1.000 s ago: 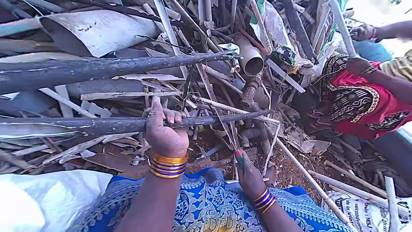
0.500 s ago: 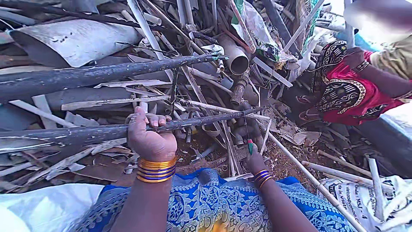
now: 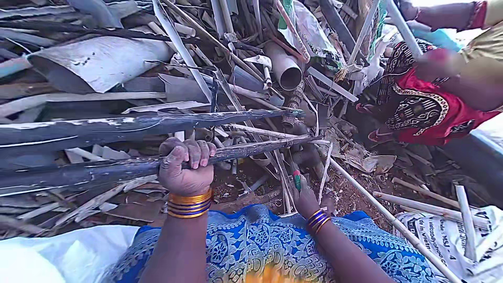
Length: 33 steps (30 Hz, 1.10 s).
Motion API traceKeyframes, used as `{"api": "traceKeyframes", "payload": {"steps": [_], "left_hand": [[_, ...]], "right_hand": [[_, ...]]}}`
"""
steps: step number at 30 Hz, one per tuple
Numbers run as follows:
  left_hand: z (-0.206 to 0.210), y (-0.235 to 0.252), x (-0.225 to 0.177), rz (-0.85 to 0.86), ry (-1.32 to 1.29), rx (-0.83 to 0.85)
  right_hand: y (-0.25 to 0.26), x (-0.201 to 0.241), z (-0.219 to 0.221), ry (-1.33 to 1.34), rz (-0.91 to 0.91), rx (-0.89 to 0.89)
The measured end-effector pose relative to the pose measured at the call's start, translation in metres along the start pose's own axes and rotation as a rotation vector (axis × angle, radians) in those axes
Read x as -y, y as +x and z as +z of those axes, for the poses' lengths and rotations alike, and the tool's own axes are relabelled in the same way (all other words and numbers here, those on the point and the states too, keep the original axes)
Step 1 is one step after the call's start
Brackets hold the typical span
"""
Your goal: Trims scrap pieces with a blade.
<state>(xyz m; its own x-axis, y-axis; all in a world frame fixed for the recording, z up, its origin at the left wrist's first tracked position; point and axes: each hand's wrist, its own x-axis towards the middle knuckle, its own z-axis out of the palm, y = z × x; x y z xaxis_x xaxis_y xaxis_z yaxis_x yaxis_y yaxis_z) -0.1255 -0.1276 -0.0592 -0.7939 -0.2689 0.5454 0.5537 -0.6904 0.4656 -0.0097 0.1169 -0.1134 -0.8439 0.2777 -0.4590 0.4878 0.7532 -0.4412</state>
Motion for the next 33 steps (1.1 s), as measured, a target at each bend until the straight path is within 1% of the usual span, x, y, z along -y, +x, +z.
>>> {"api": "traceKeyframes", "payload": {"steps": [2, 3, 4, 5, 7, 8, 9, 10, 11, 13, 14, 15, 16, 18, 19, 20, 21, 24, 25, 26, 28, 29, 30, 31, 32, 33], "left_hand": [[0.000, 0.002, 0.002, -0.015, 0.001, 0.023], [-0.001, -0.002, 0.002, -0.026, 0.013, 0.011], [-0.001, -0.005, 0.001, -0.035, 0.038, -0.011], [0.002, -0.005, 0.002, -0.030, 0.064, -0.036], [0.008, 0.000, 0.005, -0.018, 0.107, -0.090], [0.009, -0.001, 0.006, -0.028, 0.130, -0.129], [0.010, 0.000, 0.006, -0.034, 0.153, -0.172], [0.010, 0.002, 0.007, -0.040, 0.166, -0.206], [0.008, 0.006, 0.009, -0.043, 0.171, -0.233], [0.004, 0.010, 0.010, -0.054, 0.199, -0.292], [0.003, 0.008, 0.009, -0.070, 0.232, -0.341], [0.005, 0.008, 0.008, -0.087, 0.265, -0.399], [0.009, 0.009, 0.009, -0.093, 0.292, -0.460], [0.019, 0.010, 0.011, -0.099, 0.341, -0.576], [0.023, 0.008, 0.010, -0.118, 0.366, -0.619], [0.028, 0.010, 0.010, -0.137, 0.379, -0.647], [0.032, 0.014, 0.010, -0.159, 0.383, -0.665], [0.031, 0.018, 0.011, -0.168, 0.335, -0.717], [0.028, 0.015, 0.010, -0.170, 0.317, -0.728], [0.027, 0.013, 0.009, -0.181, 0.317, -0.735], [0.031, 0.013, 0.011, -0.174, 0.323, -0.754], [0.034, 0.010, 0.012, -0.168, 0.339, -0.752], [0.036, 0.009, 0.012, -0.156, 0.354, -0.745], [0.036, 0.009, 0.012, -0.147, 0.355, -0.726], [0.035, 0.010, 0.012, -0.145, 0.344, -0.703], [0.032, 0.012, 0.012, -0.145, 0.321, -0.703]], "right_hand": [[-0.017, 0.015, 0.006, -0.028, -0.238, -0.090], [-0.020, 0.013, 0.011, -0.039, -0.283, -0.117], [-0.016, 0.007, 0.015, -0.052, -0.259, -0.116], [-0.004, 0.000, 0.014, -0.062, -0.174, -0.095], [0.033, -0.019, 0.005, -0.007, 0.082, -0.012], [0.042, -0.029, 0.004, 0.001, 0.167, 0.006], [0.044, -0.031, 0.003, 0.012, 0.194, 0.008], [0.039, -0.025, 0.004, 0.029, 0.159, 0.010], [0.028, -0.013, 0.004, 0.028, 0.069, 0.013], [0.004, 0.004, 0.011, -0.034, -0.185, -0.021], [-0.003, 0.006, 0.016, -0.068, -0.248, -0.028], [-0.001, 0.002, 0.017, -0.101, -0.239, -0.044], [0.012, -0.006, 0.014, -0.107, -0.159, -0.049], [0.048, -0.031, 0.003, -0.002, 0.151, 0.033], [0.057, -0.043, 0.004, 0.011, 0.250, 0.043], [0.058, -0.044, 0.003, 0.017, 0.270, 0.035], [0.050, -0.035, 0.003, 0.030, 0.216, 0.026], [0.014, 0.002, 0.008, -0.047, -0.132, 0.024], [0.009, 0.001, 0.014, -0.072, -0.175, 0.002], [0.013, -0.005, 0.016, -0.077, -0.125, 0.005], [0.044, -0.027, 0.009, -0.025, 0.129, 0.047], [0.055, -0.036, 0.006, 0.009, 0.222, 0.047], [0.056, -0.037, 0.005, 0.029, 0.247, 0.041], [0.047, -0.029, 0.006, 0.048, 0.207, 0.040], [0.032, -0.016, 0.007, 0.035, 0.110, 0.047], [0.017, -0.005, 0.008, -0.009, -0.028, 0.038]]}}
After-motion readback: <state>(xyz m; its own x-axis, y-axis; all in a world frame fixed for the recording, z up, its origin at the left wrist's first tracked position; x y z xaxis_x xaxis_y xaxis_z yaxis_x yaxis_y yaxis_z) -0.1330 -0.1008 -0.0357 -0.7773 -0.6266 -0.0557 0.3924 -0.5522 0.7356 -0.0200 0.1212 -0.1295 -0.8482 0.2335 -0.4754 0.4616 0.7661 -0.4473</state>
